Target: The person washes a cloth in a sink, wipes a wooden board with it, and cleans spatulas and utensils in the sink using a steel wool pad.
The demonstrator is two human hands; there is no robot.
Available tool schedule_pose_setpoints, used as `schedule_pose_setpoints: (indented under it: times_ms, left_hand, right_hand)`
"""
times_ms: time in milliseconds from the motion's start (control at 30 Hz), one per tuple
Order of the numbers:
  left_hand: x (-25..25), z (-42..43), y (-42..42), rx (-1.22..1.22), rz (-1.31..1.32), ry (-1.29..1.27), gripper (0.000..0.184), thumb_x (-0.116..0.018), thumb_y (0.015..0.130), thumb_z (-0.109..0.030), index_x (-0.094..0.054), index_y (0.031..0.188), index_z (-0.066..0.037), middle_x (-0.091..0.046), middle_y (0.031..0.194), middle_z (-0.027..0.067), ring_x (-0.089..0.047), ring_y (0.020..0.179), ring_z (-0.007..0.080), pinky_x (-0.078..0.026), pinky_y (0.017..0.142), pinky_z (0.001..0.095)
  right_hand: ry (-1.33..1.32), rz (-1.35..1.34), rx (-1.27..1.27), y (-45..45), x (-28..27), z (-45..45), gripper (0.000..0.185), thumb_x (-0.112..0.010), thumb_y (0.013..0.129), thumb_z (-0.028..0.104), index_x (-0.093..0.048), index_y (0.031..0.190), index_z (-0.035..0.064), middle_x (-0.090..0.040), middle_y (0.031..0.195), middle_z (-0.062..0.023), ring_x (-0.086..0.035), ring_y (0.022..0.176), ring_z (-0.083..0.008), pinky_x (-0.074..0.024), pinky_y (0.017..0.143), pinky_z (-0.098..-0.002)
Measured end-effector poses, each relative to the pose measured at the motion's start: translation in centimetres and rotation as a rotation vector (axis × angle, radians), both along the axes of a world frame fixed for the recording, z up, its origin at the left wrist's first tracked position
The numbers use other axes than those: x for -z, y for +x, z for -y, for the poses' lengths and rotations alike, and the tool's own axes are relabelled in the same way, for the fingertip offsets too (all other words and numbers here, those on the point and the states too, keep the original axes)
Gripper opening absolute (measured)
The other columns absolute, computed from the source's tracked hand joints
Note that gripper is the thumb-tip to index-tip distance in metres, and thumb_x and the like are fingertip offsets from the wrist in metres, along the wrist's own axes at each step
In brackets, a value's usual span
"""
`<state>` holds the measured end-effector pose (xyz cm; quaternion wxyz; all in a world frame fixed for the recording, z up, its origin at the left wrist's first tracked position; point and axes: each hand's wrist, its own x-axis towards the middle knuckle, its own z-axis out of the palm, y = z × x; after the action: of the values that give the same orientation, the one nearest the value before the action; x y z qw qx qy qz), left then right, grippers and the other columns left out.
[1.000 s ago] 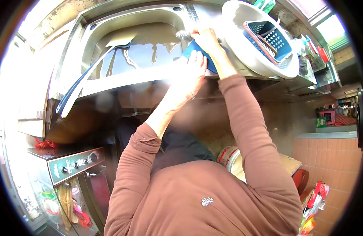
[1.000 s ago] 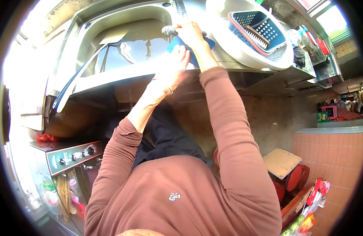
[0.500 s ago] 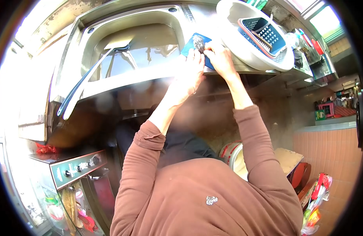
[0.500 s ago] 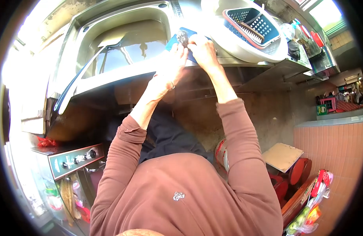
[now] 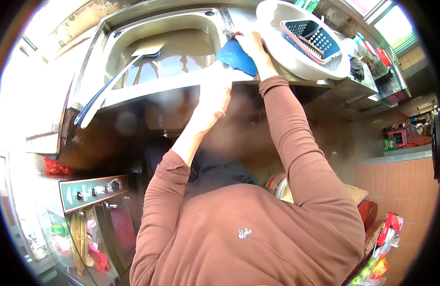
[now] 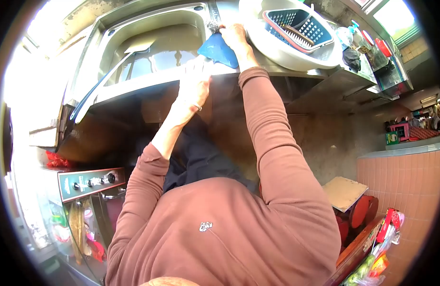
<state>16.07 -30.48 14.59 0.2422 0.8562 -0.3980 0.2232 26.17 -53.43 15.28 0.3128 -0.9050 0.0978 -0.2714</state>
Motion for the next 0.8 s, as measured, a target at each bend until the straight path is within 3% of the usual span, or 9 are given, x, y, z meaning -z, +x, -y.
schedule_pose_setpoints:
  times_ms: [100, 167, 233, 300, 333, 467, 533, 667, 800]
  left_hand:
    - [1.0, 0.4, 0.5, 0.006, 0.057, 0.045, 0.042, -0.063, 0.076, -0.005, -0.061, 0.117, -0.009, -0.052, 0.106, 0.0127, -0.049, 0.097, 0.0321, -0.044, 0.084, 0.0441]
    - [4.2, 0.1, 1.9, 0.132, 0.199, -0.118, 0.037, -0.062, 0.077, -0.004, -0.063, 0.113, -0.01, -0.05, 0.099, 0.0121, -0.048, 0.093, 0.0315, -0.044, 0.079, 0.0428]
    - [2.4, 0.1, 1.3, 0.039, 0.167, -0.011, 0.036, -0.061, 0.078, -0.004, -0.063, 0.113, -0.01, -0.051, 0.098, 0.0121, -0.049, 0.093, 0.032, -0.044, 0.078, 0.0428]
    - [1.0, 0.6, 0.4, -0.044, 0.144, 0.032, 0.034, -0.06, 0.079, -0.005, -0.064, 0.112, -0.01, -0.052, 0.096, 0.0118, -0.05, 0.094, 0.0319, -0.044, 0.078, 0.0427]
    - [0.5, 0.9, 0.2, -0.084, 0.135, 0.034, 0.033, -0.06, 0.079, -0.005, -0.064, 0.112, -0.01, -0.052, 0.095, 0.0116, -0.05, 0.094, 0.0318, -0.044, 0.078, 0.0427]
    - [-0.5, 0.1, 0.8, 0.077, 0.124, 0.034, 0.028, -0.059, 0.082, -0.008, -0.063, 0.11, -0.008, -0.054, 0.092, 0.0116, -0.053, 0.092, 0.0311, -0.045, 0.075, 0.0419]
    - [-1.0, 0.0, 1.0, 0.134, 0.112, 0.008, 0.022, -0.059, 0.085, -0.01, -0.063, 0.106, -0.007, -0.055, 0.089, 0.0123, -0.055, 0.088, 0.0314, -0.046, 0.072, 0.0418]
    - [-0.7, 0.3, 1.1, 0.169, 0.01, -0.193, 0.012, -0.057, 0.09, -0.015, -0.061, 0.096, -0.004, -0.057, 0.084, 0.0158, -0.057, 0.078, 0.0347, -0.047, 0.068, 0.0431]
    - [-1.6, 0.3, -0.1, 0.195, -0.143, -0.341, 0.014, -0.055, 0.091, -0.016, -0.06, 0.09, -0.004, -0.059, 0.084, 0.0187, -0.059, 0.079, 0.0363, -0.048, 0.07, 0.0438]
  right_hand:
    - [-0.006, 0.035, -0.131, -2.4, -1.1, -1.3, 0.018, -0.065, 0.08, 0.011, -0.072, 0.095, 0.0048, -0.071, 0.083, -0.0123, -0.066, 0.077, -0.0194, -0.0509, 0.074, -0.0314]
    - [-0.129, 0.103, -0.231, -4.9, -1.2, -2.8, 0.015, -0.064, 0.08, 0.01, -0.071, 0.092, 0.0046, -0.069, 0.084, -0.0129, -0.066, 0.078, -0.0227, -0.0508, 0.075, -0.0329]
    - [-0.092, 0.02, -0.384, -8.6, -2.7, -4.5, 0.015, -0.063, 0.08, 0.01, -0.07, 0.092, 0.0051, -0.069, 0.086, -0.0134, -0.065, 0.082, -0.0257, -0.0505, 0.077, -0.0345]
    - [-0.257, 0.108, -0.293, -11.9, -2.4, -6.1, 0.015, -0.066, 0.079, 0.012, -0.069, 0.093, 0.0077, -0.067, 0.089, -0.0121, -0.061, 0.087, -0.0309, -0.0487, 0.083, -0.0402]
    - [-0.209, 0.113, -0.285, -13.4, -2.7, -6.7, 0.013, -0.065, 0.08, 0.012, -0.068, 0.092, 0.0073, -0.066, 0.089, -0.012, -0.059, 0.09, -0.0335, -0.0468, 0.086, -0.0418]
    - [-0.32, 0.075, -0.243, -11.4, -2.0, -5.6, 0.015, -0.062, 0.083, 0.013, -0.067, 0.096, 0.0068, -0.066, 0.091, -0.0158, -0.061, 0.091, -0.0362, -0.0481, 0.083, -0.0434]
    - [-0.253, -0.011, -0.195, -7.9, -1.9, -4.8, 0.018, -0.061, 0.084, 0.015, -0.067, 0.098, 0.0062, -0.066, 0.092, -0.0161, -0.062, 0.092, -0.0358, -0.0481, 0.083, -0.0433]
    - [-0.329, 0.028, -0.069, -1.3, -1.2, -1.7, 0.017, -0.062, 0.083, 0.014, -0.067, 0.097, 0.0047, -0.067, 0.09, -0.0211, -0.065, 0.088, -0.0394, -0.0503, 0.078, -0.0461]
    - [-0.373, -0.012, -0.068, -1.0, -1.0, -0.7, 0.017, -0.061, 0.085, 0.015, -0.066, 0.096, 0.0041, -0.066, 0.091, -0.023, -0.064, 0.089, -0.0394, -0.051, 0.081, -0.0451]
